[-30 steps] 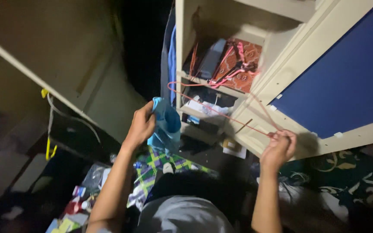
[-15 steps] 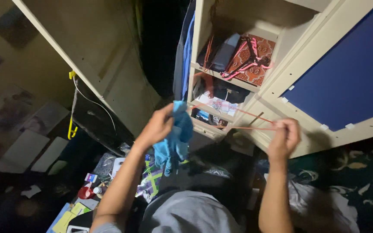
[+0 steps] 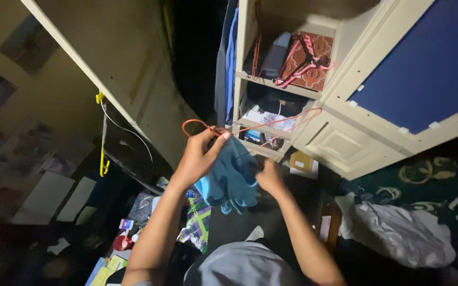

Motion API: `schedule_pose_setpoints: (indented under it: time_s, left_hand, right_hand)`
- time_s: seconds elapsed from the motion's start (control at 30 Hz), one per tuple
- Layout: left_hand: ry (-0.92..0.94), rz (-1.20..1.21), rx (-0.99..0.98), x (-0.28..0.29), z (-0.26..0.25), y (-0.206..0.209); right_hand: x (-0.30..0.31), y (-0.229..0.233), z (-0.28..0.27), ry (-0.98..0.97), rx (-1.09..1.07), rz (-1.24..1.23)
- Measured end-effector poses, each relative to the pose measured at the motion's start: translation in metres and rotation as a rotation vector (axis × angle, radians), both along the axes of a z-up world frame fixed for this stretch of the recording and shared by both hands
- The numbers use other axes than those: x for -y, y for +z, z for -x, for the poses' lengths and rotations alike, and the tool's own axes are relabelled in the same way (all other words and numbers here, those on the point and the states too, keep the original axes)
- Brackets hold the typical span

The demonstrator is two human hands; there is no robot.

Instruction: The person folds a black shirt and places it on a white hanger, then hangs it in the closet. They then fold a light blue shirt and place it on a pink hanger, hanging it in the closet. Finally, they fold a gray shirt.

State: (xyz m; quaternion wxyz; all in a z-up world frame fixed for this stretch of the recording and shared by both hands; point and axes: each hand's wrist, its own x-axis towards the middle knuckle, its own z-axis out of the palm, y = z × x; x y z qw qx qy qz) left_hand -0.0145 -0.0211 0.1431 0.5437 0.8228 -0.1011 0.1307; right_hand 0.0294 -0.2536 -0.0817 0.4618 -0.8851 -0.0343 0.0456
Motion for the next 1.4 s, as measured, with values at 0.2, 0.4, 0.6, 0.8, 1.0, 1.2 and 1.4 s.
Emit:
schedule_pose_setpoints:
  time_s: [0.2, 0.4, 0.6, 0.8, 1.0, 1.2, 1.4]
  left_hand:
    - [-0.052, -0.045, 0.015, -0.039, 0.032, 0.013]
    - [-0.158, -0.180, -0.017, -0.046, 0.065, 0.039]
    - [-0.176, -0.493, 0.173, -0.034, 0.063, 0.015]
    - [-0.305, -0.375, 0.293, 0.002, 0.070, 0.025]
    - [-0.487, -0.247, 0.276, 0.069, 0.088, 0.055]
    - [-0.584, -0.232, 0.226, 0.100, 0.086, 0.042]
    - [-0.446, -0.311, 0.282, 0.104, 0.093, 0.040]
  right_hand:
    - [0.026, 0.086, 0.004, -0.202, 0.005, -0.504]
    - [0.060, 0.178, 0.013, -0.082, 0.234, -0.554]
    - [0.075, 0.231, 0.059, -0.156, 0.263, -0.513]
    - [0.055, 0.314, 0.148, 0.341, 0.112, -0.109]
    - [0.038, 0.271, 0.133, 0.339, 0.623, -0.212]
    - [0.064, 0.227, 0.128, 0.122, 0.382, -0.721]
    - [0.098, 0.218, 0.112, 0.174, 0.490, -0.836]
